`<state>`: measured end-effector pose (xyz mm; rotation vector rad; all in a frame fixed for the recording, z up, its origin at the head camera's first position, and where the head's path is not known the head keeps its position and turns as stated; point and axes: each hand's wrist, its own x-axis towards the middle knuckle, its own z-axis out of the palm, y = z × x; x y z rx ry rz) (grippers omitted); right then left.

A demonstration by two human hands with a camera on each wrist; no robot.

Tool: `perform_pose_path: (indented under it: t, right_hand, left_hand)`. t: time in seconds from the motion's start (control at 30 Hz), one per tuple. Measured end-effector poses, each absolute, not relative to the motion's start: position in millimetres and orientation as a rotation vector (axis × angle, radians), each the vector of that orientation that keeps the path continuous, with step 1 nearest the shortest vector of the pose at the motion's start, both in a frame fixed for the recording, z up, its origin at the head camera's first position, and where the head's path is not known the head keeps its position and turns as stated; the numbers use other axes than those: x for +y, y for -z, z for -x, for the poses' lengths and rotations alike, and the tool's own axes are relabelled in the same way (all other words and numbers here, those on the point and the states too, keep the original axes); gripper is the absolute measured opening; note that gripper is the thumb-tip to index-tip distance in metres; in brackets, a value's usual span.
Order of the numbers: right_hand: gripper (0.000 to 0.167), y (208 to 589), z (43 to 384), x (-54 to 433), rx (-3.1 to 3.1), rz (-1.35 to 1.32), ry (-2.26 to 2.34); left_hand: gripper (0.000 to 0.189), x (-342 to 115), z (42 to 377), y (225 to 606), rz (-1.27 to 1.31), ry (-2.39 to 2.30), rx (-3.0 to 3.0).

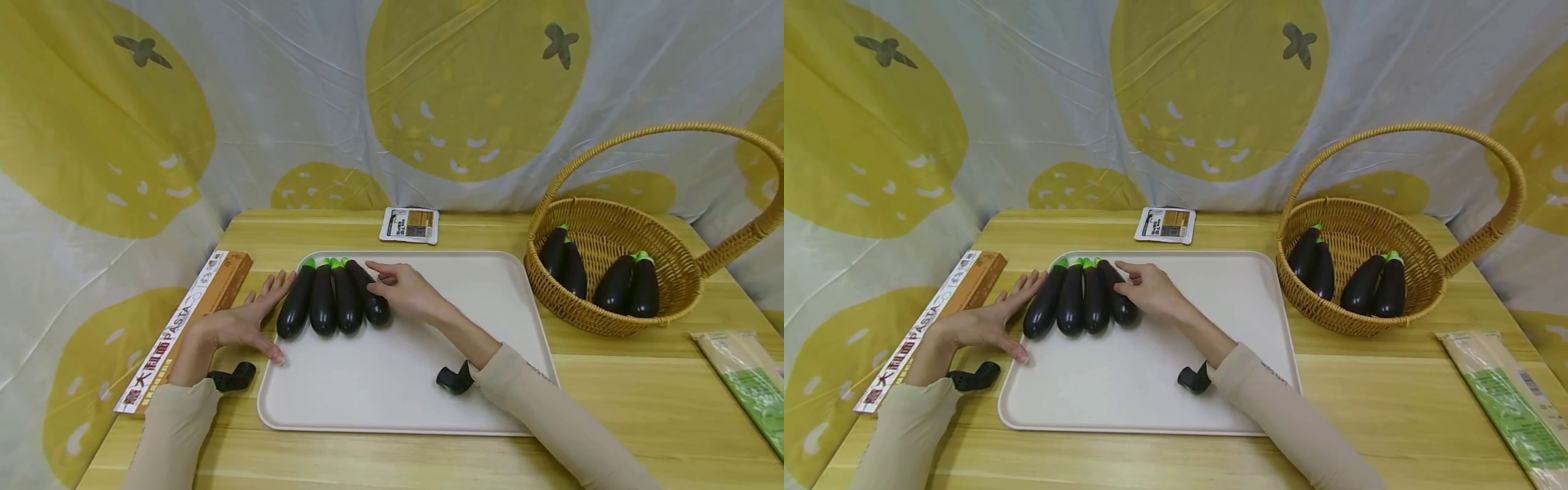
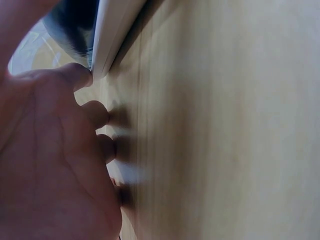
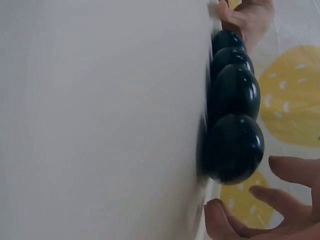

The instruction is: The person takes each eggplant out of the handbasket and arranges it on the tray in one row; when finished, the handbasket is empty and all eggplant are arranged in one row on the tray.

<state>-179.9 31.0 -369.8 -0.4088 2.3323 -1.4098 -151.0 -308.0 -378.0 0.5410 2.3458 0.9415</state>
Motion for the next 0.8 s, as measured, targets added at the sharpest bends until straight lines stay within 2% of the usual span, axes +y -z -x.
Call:
perform_pose_path:
  t: [0.3,0.8]
  right_hand:
    - [0.063,337,179,82,2.304,0.498,1.348]
    - [0.067,280,159,211,2.507,0.401,1.227]
  left_hand:
    - [0.148,-309,150,378,-0.549,-0.935,2.353]
    - [0.15,-307,151,378,-0.55,-0.958,2.344]
